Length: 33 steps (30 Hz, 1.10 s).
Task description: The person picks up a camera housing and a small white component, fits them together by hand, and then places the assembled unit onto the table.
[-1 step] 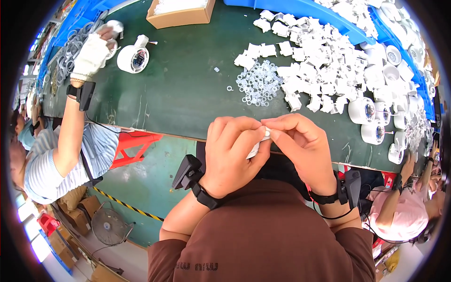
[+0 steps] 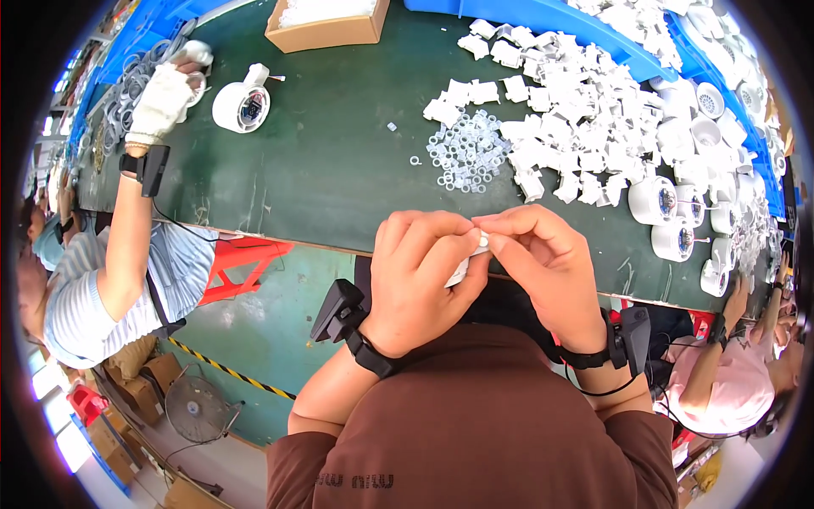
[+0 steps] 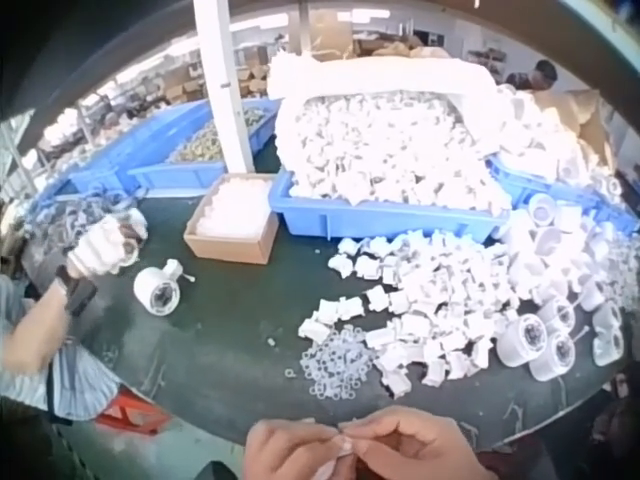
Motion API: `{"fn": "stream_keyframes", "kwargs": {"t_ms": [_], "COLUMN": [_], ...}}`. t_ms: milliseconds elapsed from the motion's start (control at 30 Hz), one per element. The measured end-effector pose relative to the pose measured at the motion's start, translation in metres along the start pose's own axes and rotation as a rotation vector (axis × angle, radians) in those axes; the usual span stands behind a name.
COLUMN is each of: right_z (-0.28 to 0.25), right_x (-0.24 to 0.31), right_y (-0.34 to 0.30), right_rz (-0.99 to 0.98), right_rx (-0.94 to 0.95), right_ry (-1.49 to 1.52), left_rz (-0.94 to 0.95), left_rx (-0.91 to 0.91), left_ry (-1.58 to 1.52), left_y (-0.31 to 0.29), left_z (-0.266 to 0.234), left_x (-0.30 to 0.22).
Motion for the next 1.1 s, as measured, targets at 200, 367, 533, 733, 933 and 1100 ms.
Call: {"fn": "stream_keyframes", "kwargs": {"t_ms": [200,367,533,733,933,1100], "right_z": [0.002,-0.041,-0.138,-0.161,-0.068,0.016], "right_x": [-0.016,0.09,0.121,0.116,0.108,0.073], "right_y": [-0.01,-0.012,-0.026,-0.032,-0.029,-0.031], "right_rz": [0.11,-0.623,-0.297,-0.303,-0.618,-0.836], "right_rx": [0.011,-0.005,-0.391,-0.356,-0.021,0.362], "right_ry": [0.041,-1.192,-1.932,-1.829,-1.372,-1.414], "left_rz": [0.078,-0.049,-0.347,-0.315,-0.182,-0.293], "left_rx": [0.183,-0.081,-0.17,0.015,0.378,0.475], "left_ry": [-0.011,0.586,0.137,0.091,-0.136,-0.321], "left_y": [0.008,0.027,0.035,0.024,0.011,0.008], "left_z": [-0.005,-0.056,-0.081,-0.037,-0.006,0.019], "left_x": [0.002,0.056,0.097,0.069,0.018,-0.011]}}
Point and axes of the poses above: each hand's wrist, its own y-axis towards the middle knuckle, its own z-axis out of the palm, x = y × z, the point moved 10 cm from there along y, towards the middle knuckle, and after that the axes turned 15 degrees about -z, right-handed, at the moved point
